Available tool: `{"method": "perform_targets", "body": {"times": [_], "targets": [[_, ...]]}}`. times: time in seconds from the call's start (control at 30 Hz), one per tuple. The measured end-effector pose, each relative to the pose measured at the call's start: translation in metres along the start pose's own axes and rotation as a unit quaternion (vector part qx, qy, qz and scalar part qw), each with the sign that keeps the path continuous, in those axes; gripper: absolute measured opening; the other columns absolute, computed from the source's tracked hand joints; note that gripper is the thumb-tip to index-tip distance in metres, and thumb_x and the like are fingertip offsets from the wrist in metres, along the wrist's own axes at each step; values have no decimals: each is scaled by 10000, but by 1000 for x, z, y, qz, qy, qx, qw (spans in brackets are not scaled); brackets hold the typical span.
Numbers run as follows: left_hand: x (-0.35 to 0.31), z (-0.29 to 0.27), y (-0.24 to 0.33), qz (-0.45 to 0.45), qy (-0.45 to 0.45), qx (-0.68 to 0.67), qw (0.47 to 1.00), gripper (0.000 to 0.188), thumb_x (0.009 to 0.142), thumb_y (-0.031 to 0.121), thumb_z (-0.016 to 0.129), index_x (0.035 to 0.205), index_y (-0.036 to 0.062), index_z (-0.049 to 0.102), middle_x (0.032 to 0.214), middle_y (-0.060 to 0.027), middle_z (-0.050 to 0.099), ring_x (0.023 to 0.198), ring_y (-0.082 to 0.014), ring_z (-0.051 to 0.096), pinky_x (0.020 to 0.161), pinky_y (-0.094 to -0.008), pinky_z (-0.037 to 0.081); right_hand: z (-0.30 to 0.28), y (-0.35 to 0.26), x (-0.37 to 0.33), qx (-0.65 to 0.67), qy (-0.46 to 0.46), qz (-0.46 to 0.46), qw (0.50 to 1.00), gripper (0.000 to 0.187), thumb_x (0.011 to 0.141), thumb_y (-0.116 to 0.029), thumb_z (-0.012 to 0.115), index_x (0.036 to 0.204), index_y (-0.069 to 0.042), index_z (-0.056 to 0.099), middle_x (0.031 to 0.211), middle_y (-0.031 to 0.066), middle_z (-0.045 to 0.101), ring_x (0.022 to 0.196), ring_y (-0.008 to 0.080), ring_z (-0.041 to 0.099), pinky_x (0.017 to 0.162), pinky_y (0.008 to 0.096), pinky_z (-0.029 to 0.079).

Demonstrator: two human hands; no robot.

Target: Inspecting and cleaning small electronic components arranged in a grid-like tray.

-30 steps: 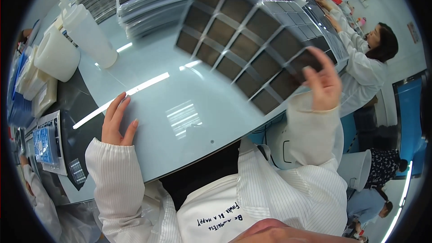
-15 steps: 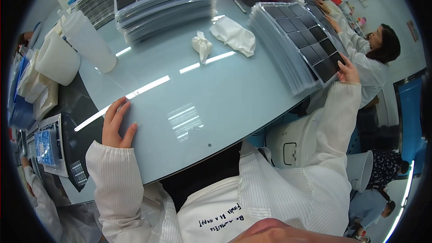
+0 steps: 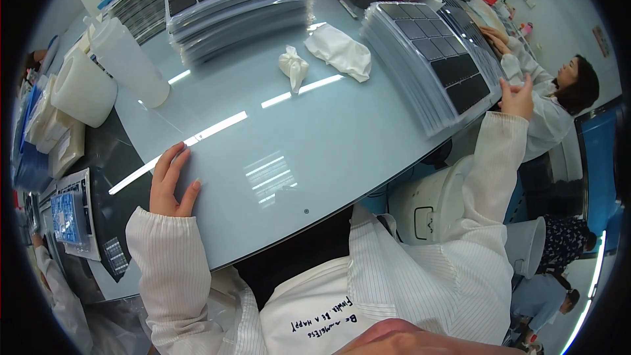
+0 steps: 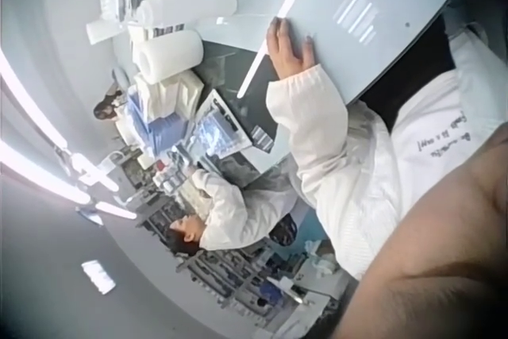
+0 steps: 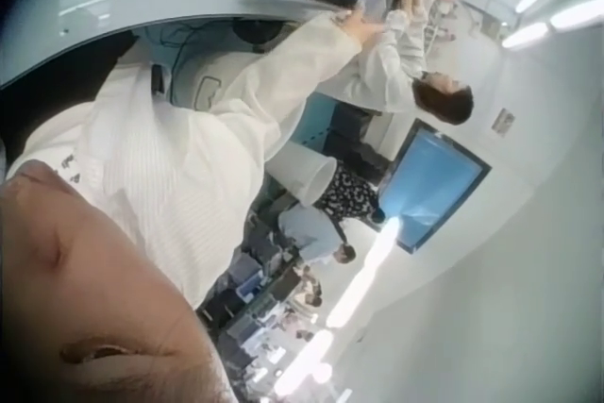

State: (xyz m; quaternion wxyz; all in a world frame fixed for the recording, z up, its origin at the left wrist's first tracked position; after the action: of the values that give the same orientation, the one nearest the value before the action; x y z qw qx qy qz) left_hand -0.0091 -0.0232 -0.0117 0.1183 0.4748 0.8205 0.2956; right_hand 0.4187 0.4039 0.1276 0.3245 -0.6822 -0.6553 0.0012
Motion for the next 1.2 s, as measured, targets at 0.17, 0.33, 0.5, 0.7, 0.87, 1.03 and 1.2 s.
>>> {"method": "perform_targets", "body": {"times": [0.17, 0.33, 0.5, 0.7, 0.87, 1.03, 1.2], "targets": [[-6, 0, -5, 12, 5, 22, 1000, 530, 805, 20, 585, 1316, 88, 465, 1408, -83, 387, 1308, -284, 375, 1068, -393, 333, 10, -74, -79, 194, -7, -275, 942, 427, 805, -200, 711, 1181, -47, 579, 890, 67, 653, 556, 125, 579, 507, 249, 456], [-2, 1, -6, 19, -1, 23, 1000, 509, 824, 48, 594, 1314, 67, 459, 1406, -100, 383, 1312, -293, 365, 1072, -386, 330, 107, -128, -155, 130, -247, -462, 842, 332, 810, -184, 683, 1096, -27, 621, 959, 130, 625, 687, 196, 609, 631, 283, 485], [-3, -1, -5, 36, -7, 29, 999, 488, 849, 80, 609, 1311, 46, 452, 1408, -114, 373, 1317, -300, 352, 1078, -390, 324, 184, -179, -153, 50, -235, -404, 883, 343, 833, -266, 657, 1106, -60, 628, 1080, 132, 572, 921, 262, 605, 808, 368, 474], [-5, -3, -5, 26, -11, 2, 1000, 493, 851, 103, 612, 1310, 27, 447, 1405, -123, 373, 1320, -310, 343, 1076, -382, 325, 255, -238, -106, -33, -170, -344, 923, 325, 856, -266, 603, 1087, -39, 619, 1153, 170, 532, 1068, 336, 541, 888, 418, 449], [-5, -4, -5, 36, -18, 22, 999, 506, 847, 112, 614, 1315, 29, 439, 1410, -128, 359, 1312, -303, 351, 1075, -376, 325, 279, -267, -80, 126, -76, -292, 945, 338, 798, -55, 553, 1110, 73, 541, 1235, 237, 468, 1177, 389, 442, 1000, 398, 368], [-9, -4, -3, 6, -31, 72, 997, 523, 864, 160, 609, 1336, 46, 416, 1418, -124, 351, 1319, -292, 345, 1084, -369, 320, 208, -308, -114, 431, 111, -345, 826, 223, 830, -27, 553, 1044, -13, 613, 1164, 166, 524, 1014, 302, 553, 908, 367, 435], [-6, -6, 4, 2, -44, 91, 995, 506, 887, 130, 582, 1352, 64, 395, 1438, -102, 325, 1327, -285, 336, 1091, -370, 320, 193, -342, -136, 250, 43, -604, 756, 348, 861, -263, 633, 1127, -39, 614, 1237, 120, 560, 1130, 268, 530, 952, 347, 414]]}}
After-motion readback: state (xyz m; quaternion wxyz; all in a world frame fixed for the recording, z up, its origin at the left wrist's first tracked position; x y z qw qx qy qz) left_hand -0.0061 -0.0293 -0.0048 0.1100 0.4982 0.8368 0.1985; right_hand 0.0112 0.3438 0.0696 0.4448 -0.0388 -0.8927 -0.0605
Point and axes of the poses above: each hand's wrist, its own x-axis towards the middle knuckle, its own z-axis out of the palm, y = z × x, the point moved 3 cm from there along x, towards the middle knuckle
